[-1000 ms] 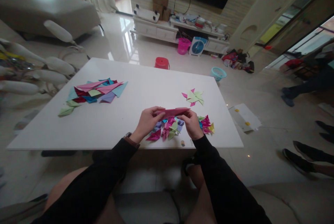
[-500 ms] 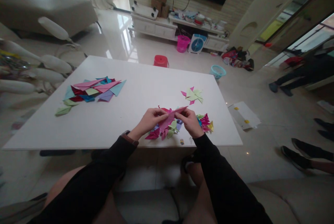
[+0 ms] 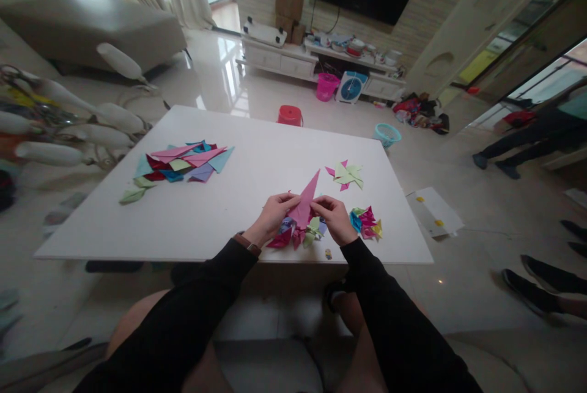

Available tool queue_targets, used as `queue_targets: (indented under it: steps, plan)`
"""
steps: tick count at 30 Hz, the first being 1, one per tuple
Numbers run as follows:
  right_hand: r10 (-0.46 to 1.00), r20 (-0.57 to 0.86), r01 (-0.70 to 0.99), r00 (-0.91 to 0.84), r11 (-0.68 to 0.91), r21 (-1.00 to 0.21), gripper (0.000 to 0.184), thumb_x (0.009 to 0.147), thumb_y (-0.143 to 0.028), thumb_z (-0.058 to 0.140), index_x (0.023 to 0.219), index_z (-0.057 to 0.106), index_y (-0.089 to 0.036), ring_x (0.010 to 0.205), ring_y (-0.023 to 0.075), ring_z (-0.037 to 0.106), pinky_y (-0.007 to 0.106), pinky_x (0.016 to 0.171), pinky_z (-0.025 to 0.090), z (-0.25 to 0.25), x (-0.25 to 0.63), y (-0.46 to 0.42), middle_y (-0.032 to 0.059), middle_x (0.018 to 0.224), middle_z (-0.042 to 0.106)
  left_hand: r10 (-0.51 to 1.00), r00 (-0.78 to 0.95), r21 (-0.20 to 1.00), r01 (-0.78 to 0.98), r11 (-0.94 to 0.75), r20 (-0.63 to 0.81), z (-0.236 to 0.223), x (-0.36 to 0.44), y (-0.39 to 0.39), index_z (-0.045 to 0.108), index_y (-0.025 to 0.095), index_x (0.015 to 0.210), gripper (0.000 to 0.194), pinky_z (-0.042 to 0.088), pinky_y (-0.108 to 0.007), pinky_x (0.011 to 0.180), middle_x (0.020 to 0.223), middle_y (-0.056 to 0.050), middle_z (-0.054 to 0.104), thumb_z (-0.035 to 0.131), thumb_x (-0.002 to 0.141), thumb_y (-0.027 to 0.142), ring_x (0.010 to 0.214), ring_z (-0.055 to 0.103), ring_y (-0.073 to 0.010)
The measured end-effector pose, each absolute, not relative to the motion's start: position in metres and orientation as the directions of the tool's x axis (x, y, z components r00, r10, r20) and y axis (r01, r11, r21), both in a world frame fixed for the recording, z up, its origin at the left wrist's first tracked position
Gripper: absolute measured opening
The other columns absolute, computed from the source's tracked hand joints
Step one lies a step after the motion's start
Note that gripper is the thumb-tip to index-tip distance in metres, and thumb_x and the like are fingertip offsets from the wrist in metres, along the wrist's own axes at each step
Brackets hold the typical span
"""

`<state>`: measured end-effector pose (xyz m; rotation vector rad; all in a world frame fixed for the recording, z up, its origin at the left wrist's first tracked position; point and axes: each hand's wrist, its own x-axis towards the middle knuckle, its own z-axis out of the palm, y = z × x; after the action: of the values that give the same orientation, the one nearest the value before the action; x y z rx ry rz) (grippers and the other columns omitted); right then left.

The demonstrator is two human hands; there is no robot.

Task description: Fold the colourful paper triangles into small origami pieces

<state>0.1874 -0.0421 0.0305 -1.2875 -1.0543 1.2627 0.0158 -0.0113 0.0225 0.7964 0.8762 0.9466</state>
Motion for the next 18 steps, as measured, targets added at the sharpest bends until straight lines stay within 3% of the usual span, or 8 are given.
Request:
queue_targets:
  steps: [4, 7, 10, 15, 18]
  plan:
    - [0.985, -0.04, -0.012, 0.166, -0.039, -0.999, 0.034, 0.068, -0.046, 0.085, 0.08, 0.071, -0.018, 0.063, 0.0129, 0.059, 0.027, 0.062, 0.048, 0.025, 0.181, -0.036, -0.0005, 0.07, 0.069, 0.906, 0.324, 0.881, -0.297, 0.369, -0.271, 0.022, 0.008, -0.009, 0.074, 0.012, 0.074, 0.033, 0.041, -0.023, 0.058, 0.072, -0.004, 0.068, 0.086, 0.062, 0.041, 0.063, 0.056, -0.0106]
    - [0.991, -0.069, -0.037, 0.115, -0.065, -0.997, 0.037, 0.068, -0.045, 0.086, 0.087, 0.07, -0.018, 0.061, 0.012, 0.058, 0.026, 0.061, 0.046, 0.024, 0.175, -0.036, -0.002, 0.071, 0.069, 0.937, 0.244, 0.897, -0.304, 0.32, -0.251, 0.021, -0.001, -0.007, 0.074, 0.012, 0.073, 0.034, 0.038, -0.023, 0.058, 0.069, -0.003, 0.065, 0.085, 0.062, 0.043, 0.061, 0.052, -0.0095]
    - [0.994, -0.102, -0.044, 0.044, -0.101, -0.994, 0.036, 0.065, -0.044, 0.088, 0.083, 0.071, -0.017, 0.06, 0.0121, 0.058, 0.026, 0.062, 0.045, 0.024, 0.169, -0.035, -0.0019, 0.067, 0.068, 0.948, 0.211, 0.898, -0.325, 0.297, -0.237, 0.021, -0.011, -0.006, 0.074, 0.012, 0.075, 0.036, 0.038, -0.024, 0.059, 0.071, -0.003, 0.066, 0.084, 0.063, 0.045, 0.062, 0.051, -0.0098]
    - [0.985, -0.09, -0.078, 0.144, -0.08, -0.994, 0.036, 0.061, -0.042, 0.089, 0.082, 0.074, -0.016, 0.061, 0.0116, 0.057, 0.027, 0.063, 0.046, 0.031, 0.156, -0.025, -0.0012, 0.069, 0.069, 0.936, 0.26, 0.884, -0.341, 0.319, -0.238, 0.027, -0.023, -0.009, 0.073, 0.012, 0.076, 0.037, 0.037, -0.025, 0.059, 0.071, -0.005, 0.066, 0.083, 0.063, 0.045, 0.062, 0.053, -0.0109]
    - [0.984, -0.054, -0.061, 0.172, -0.044, -0.997, 0.037, 0.062, -0.043, 0.088, 0.084, 0.074, -0.017, 0.06, 0.011, 0.055, 0.026, 0.06, 0.046, 0.037, 0.146, -0.011, -0.0019, 0.07, 0.068, 0.951, 0.202, 0.887, -0.356, 0.293, -0.233, 0.034, -0.029, -0.009, 0.072, 0.013, 0.078, 0.033, 0.038, -0.025, 0.057, 0.071, -0.004, 0.066, 0.08, 0.066, 0.042, 0.061, 0.056, -0.0117]
